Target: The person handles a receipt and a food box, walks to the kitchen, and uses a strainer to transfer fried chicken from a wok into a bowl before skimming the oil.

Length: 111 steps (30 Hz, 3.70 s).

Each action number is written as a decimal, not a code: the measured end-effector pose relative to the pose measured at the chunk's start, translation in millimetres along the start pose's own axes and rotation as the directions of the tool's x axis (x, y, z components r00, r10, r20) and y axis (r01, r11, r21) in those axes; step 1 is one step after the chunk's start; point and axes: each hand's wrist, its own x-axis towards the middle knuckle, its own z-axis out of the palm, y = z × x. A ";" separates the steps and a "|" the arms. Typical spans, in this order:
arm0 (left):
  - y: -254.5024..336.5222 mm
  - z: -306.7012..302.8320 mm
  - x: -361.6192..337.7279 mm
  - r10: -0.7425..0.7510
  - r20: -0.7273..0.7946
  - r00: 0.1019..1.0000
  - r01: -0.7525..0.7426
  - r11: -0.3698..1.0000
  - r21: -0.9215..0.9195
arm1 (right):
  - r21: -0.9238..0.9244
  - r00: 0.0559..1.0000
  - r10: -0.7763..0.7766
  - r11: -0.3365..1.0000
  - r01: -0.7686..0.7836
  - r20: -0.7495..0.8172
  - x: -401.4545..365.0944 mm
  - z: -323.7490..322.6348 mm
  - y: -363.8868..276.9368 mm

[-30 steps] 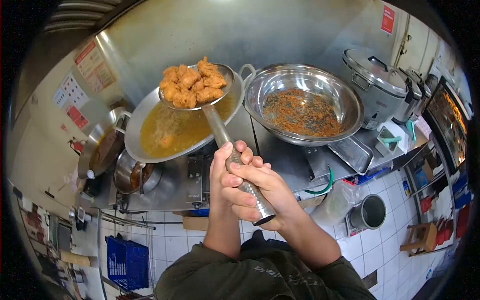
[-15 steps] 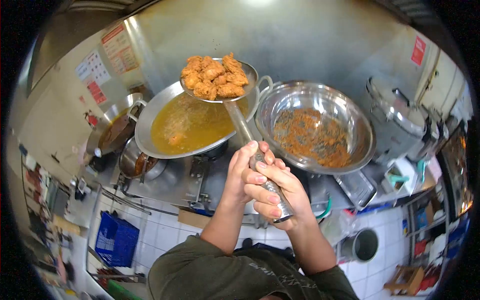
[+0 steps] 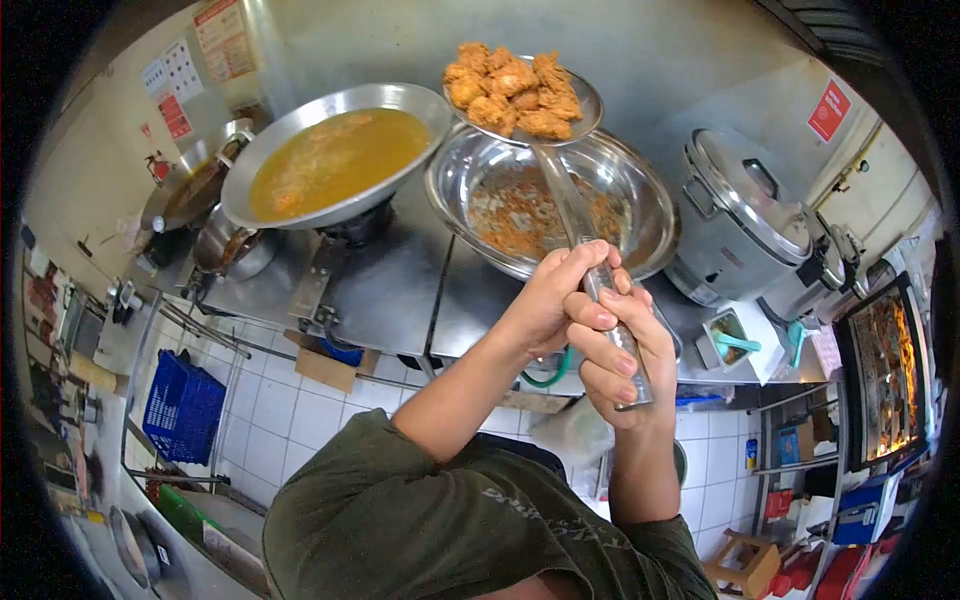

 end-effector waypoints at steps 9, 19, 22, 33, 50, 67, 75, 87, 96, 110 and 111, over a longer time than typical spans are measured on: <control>-83.9 0.2 28.6 -0.208 0.019 0.978 0.205 0.937 -0.283 | -0.414 0.950 -0.067 0.907 -0.069 -0.304 -31.5 -31.7 -42.8; -74.0 -106.5 -13.2 0.052 -0.550 0.833 0.090 0.969 0.228 | -0.674 0.831 -0.145 0.666 -0.319 -0.537 -69.4 -62.5 -93.2; -34.9 -123.8 -5.0 0.282 -0.645 0.710 -0.099 0.947 0.306 | -0.737 0.833 -0.160 0.573 -0.359 -0.530 -71.6 -54.4 -106.0; -42.4 -137.7 8.5 0.384 -0.530 0.756 -0.174 0.899 0.402 | -0.803 0.745 -0.299 0.220 -0.554 -0.596 -58.3 -0.1 -168.8; -39.8 -137.5 6.0 0.359 -0.456 0.814 -0.186 0.906 0.381 | -0.767 0.797 -0.288 -0.235 -0.597 -0.531 -45.4 40.8 -208.8; -54.5 -123.1 6.4 0.392 -0.505 0.769 -0.268 0.915 0.302 | -0.736 0.893 -0.427 -0.558 -0.383 -0.141 -102.9 -69.3 -133.7; -42.0 -122.3 1.7 0.303 -0.482 0.822 -0.163 0.937 0.309 | -0.856 0.782 -0.507 -0.152 -0.494 -0.362 -124.8 -47.6 -132.3; -37.7 -137.2 -1.2 0.227 -0.554 0.801 -0.105 0.964 0.243 | -0.915 0.802 -0.487 0.366 -0.172 -0.346 -103.4 -104.4 -115.1; -34.4 -142.7 4.6 0.181 -0.530 0.828 -0.045 0.965 0.259 | -0.865 0.799 -0.379 0.386 -0.322 -0.467 -96.2 -134.4 -118.0; -53.3 -162.0 -53.6 0.052 -0.496 0.867 0.162 0.911 0.380 | -0.965 0.804 -0.536 0.114 -0.235 -0.259 -45.0 -100.4 -114.4; -58.3 -177.6 -70.5 0.028 -0.471 0.882 0.189 0.893 0.407 | -0.965 0.797 -0.549 0.079 -0.250 -0.251 -34.3 -88.4 -111.5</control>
